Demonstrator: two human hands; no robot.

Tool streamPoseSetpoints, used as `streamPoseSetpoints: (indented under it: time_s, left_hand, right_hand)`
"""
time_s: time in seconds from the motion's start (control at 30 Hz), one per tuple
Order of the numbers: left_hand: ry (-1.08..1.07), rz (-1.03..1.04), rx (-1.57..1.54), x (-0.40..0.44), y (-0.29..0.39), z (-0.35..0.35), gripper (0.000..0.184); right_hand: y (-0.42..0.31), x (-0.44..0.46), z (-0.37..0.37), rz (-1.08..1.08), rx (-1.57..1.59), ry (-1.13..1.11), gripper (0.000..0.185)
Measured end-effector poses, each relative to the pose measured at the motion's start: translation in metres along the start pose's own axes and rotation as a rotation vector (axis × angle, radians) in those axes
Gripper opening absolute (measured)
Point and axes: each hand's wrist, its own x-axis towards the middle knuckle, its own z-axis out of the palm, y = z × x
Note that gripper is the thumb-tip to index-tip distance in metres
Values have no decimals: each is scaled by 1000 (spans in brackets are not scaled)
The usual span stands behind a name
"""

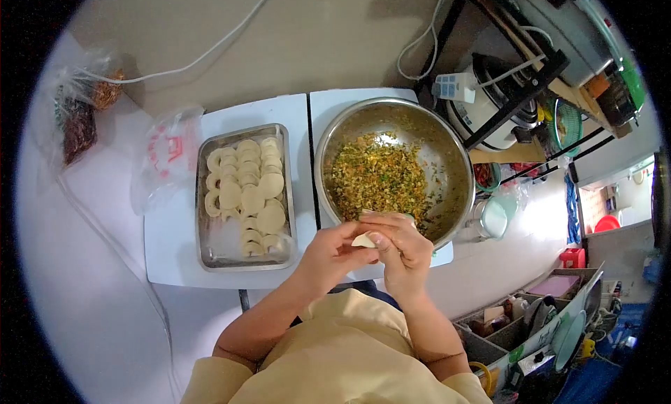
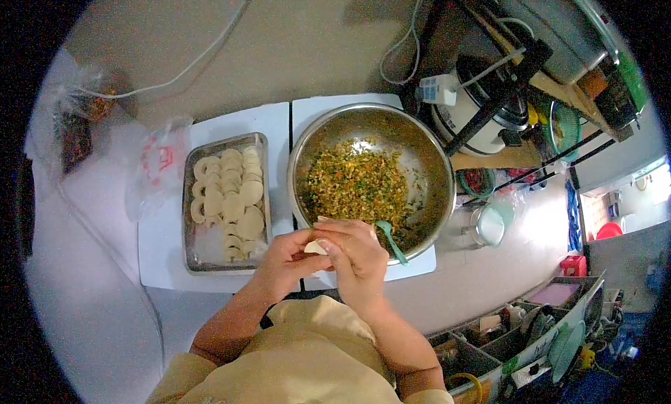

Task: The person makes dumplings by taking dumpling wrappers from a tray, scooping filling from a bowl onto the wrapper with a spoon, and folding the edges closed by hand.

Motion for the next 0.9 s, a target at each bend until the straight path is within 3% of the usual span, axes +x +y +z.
streamPoseSetpoints:
  time_s: [0.17, 0.3, 0.47, 0.53, 0.63, 0.77, 0.9]
  left_hand:
    - [36, 11, -35, -12, 2, -16, 27]
    - [39, 61, -156, -18, -4, -22, 24]
    - [5, 76, -189, -28, -2, -33, 21]
    - [13, 67, -216, -31, -1, -36, 21]
    - [96, 96, -159, -35, -5, -41, 21]
    - [104, 101, -196, -41, -3, -49, 21]
    - [113, 134, -257, -46, -6, -56, 21]
  right_hand:
    - [-9, 2, -9, 256, -15, -5, 22]
    - [-17, 2, 0, 142, -96, -273, 22]
    - [-17, -9, 17, 152, -55, -235, 23]
    - [-11, -16, 21, 264, 153, -232, 21]
    - [-19, -16, 33, 342, 139, -267, 22]
    - [-22, -17, 44, 212, 91, -250, 21]
    - [-17, -24, 51, 233, 155, -270, 20]
